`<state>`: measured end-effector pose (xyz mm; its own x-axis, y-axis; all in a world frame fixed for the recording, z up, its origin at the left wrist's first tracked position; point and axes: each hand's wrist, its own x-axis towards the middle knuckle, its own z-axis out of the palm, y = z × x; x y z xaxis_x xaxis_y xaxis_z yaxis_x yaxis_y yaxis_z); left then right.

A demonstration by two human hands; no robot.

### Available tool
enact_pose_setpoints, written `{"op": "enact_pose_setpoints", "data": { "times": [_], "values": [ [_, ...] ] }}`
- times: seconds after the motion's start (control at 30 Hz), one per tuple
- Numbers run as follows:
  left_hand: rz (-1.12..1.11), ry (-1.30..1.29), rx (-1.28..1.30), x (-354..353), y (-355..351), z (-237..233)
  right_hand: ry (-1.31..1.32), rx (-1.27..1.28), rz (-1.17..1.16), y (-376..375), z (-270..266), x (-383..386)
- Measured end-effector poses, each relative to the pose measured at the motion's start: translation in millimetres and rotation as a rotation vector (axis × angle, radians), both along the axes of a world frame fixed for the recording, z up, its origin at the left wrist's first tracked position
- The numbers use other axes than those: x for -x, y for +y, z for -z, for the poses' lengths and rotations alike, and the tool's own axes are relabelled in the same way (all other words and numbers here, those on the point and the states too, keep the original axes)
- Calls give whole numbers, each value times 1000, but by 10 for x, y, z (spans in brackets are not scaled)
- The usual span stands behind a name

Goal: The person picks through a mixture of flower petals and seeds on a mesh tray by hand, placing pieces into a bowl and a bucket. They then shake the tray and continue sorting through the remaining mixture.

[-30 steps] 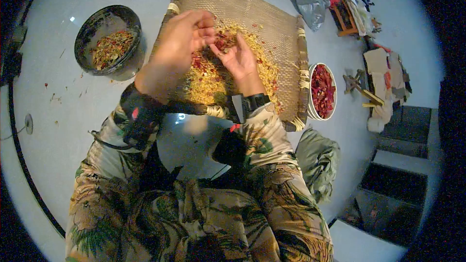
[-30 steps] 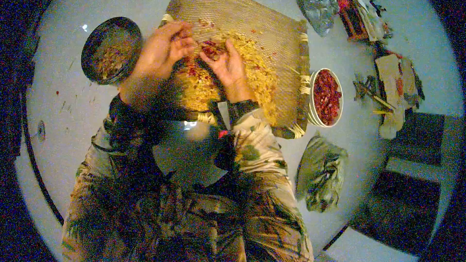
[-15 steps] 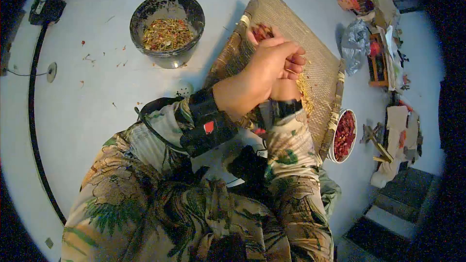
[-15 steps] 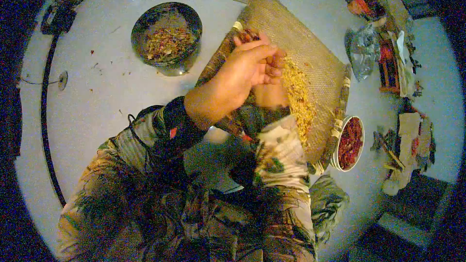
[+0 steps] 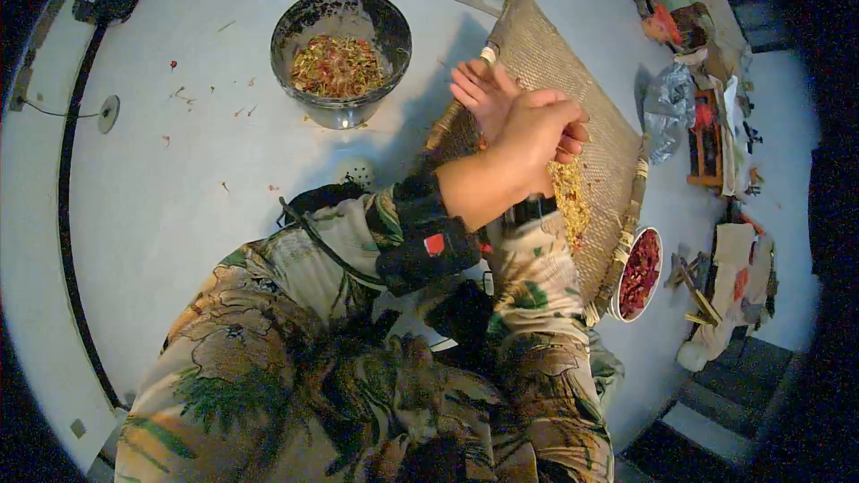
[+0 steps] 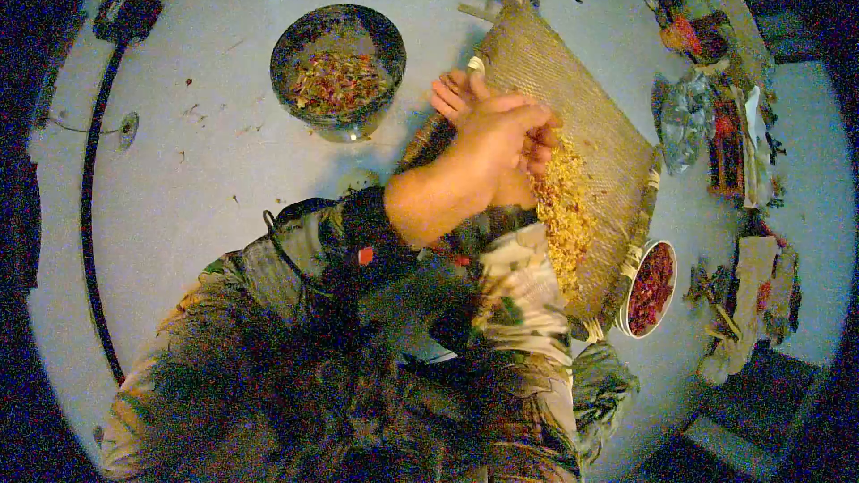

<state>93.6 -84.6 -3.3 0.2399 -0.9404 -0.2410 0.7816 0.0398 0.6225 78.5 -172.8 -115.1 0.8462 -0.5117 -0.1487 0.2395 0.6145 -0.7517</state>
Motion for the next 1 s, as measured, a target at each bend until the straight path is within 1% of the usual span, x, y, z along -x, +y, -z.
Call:
{"op": "enact_pose_setpoints", "data": {
  "times": [0.07, 0.17, 0.27, 0.33, 0.43, 0.47, 0.5, 0.53, 0.57, 0.63, 0.67, 0.73, 0.77, 0.87, 0.9, 1.0],
  "values": [
    [0, -26, 34, 13, 1, 42, 16, 17, -7, -39, 51, 205],
    [17, -55, 39, 23, 8, 41, 21, 64, 12, -169, 288, 612],
    [6, -73, 25, 52, 29, 31, 63, 107, 79, -114, 313, 864],
    [4, -115, 13, 62, -13, 60, 149, 135, 183, -13, 5, 977],
    [62, -68, 18, -53, 83, -4, 331, 210, 252, -71, -95, 1194],
    [112, -47, 83, -120, 134, -3, 404, 237, 261, -91, -109, 1307],
    [31, -32, 207, -158, 74, 131, 513, 231, 339, -8, -242, 1352],
    [-70, -21, 263, -171, 126, 91, 564, 273, 355, -21, -207, 1460],
    [-62, -133, 75, -236, -15, 71, 616, 314, 369, -74, -156, 1553],
    [-84, -123, 26, -339, -48, 89, 710, 390, 354, -95, -155, 1721],
    [-83, -103, 50, -367, -36, 110, 750, 495, 339, -105, -117, 1787],
    [-89, -66, 93, -409, -13, 144, 823, 700, 296, -199, 134, 1923],
    [-88, -67, 93, -403, -11, 152, 831, 775, 217, -252, 251, 1990],
    [-85, -72, 70, -342, -20, 129, 831, 950, 132, -139, 294, 1977],
    [-85, -78, 50, -316, -4, 91, 948, 1166, 123, -30, 157, 1929],
    [-56, -69, 65, -311, -28, 115, 1046, 1231, 72, 71, 129, 1934]
  ]
}}
